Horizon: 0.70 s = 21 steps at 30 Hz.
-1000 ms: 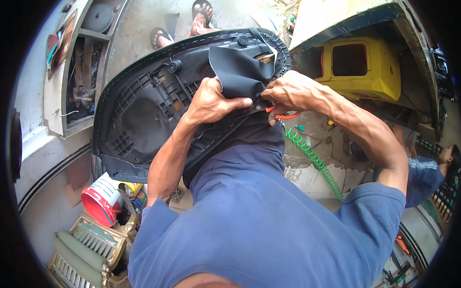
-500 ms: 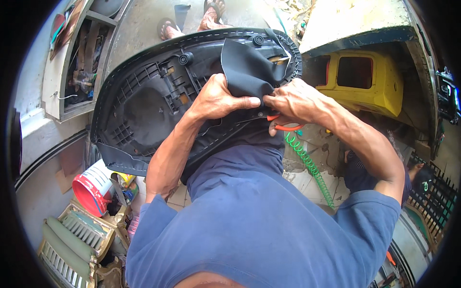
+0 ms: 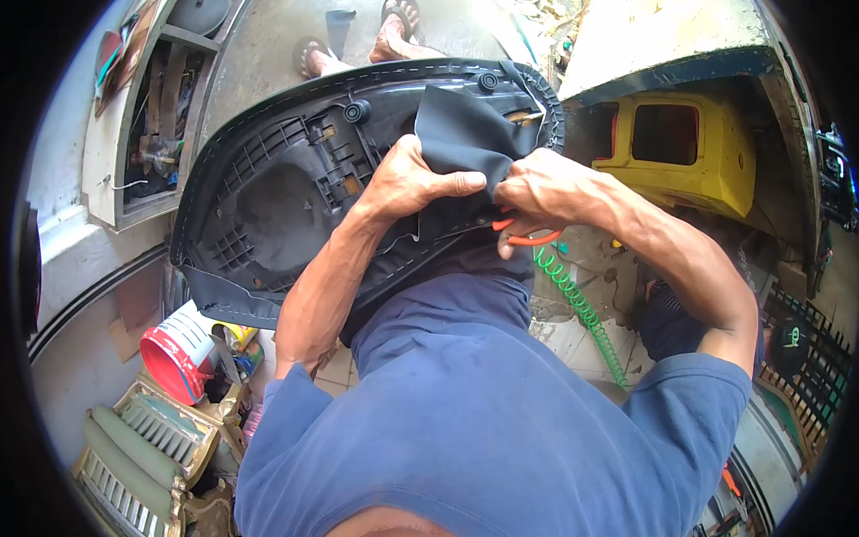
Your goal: The person reupholsters a motorcycle seat by stapling new fabric to the seat frame using a pneumatic stapler and trimming the excess material with scissors.
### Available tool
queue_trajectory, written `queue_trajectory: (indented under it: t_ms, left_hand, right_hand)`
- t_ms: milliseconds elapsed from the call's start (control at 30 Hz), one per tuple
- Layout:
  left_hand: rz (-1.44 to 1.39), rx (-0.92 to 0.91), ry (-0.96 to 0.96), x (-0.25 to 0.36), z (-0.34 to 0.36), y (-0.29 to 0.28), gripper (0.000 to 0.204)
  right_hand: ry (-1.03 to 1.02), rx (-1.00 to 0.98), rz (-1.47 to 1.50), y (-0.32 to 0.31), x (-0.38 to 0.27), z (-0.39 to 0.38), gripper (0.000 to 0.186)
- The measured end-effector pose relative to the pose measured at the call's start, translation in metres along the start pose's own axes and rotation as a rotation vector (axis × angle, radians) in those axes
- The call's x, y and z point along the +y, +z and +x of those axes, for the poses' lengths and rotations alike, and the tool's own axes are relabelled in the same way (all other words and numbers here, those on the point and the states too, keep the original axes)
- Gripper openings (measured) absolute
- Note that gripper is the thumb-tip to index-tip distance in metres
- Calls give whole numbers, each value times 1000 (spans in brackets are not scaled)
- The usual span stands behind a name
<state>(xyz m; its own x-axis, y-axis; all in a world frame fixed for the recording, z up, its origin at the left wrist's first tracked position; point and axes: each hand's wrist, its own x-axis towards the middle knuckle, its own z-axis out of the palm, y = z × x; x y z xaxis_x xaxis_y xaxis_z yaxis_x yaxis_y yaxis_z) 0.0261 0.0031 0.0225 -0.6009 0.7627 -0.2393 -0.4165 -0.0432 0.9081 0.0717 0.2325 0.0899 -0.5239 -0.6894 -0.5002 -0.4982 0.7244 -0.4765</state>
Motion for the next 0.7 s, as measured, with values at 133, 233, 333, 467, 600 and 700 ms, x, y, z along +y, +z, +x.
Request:
queue_trajectory:
  t_ms: [133, 233, 333, 467, 600, 700]
  left_hand:
    - [-80, 7, 14, 1, -2, 0, 27]
    - [-65, 10, 11, -2, 2, -2, 28]
    - [-81, 12, -14, -1, 0, -3, 28]
    - [-212, 21, -29, 3, 1, 1, 29]
    - [-289, 37, -29, 8, -1, 0, 32]
    - [-309, 68, -25, 15, -4, -1, 36]
  right_hand:
    - [-30, -8, -5, 7, 2, 0, 54]
    - [-24, 2, 1, 10, -2, 2, 54]
    - [51, -133, -129, 6, -14, 17, 55]
    - [-15, 25, 4, 22, -6, 9, 58]
    - [-134, 138, -65, 25, -5, 15, 58]
    - [-27, 17, -5, 16, -14, 13, 52]
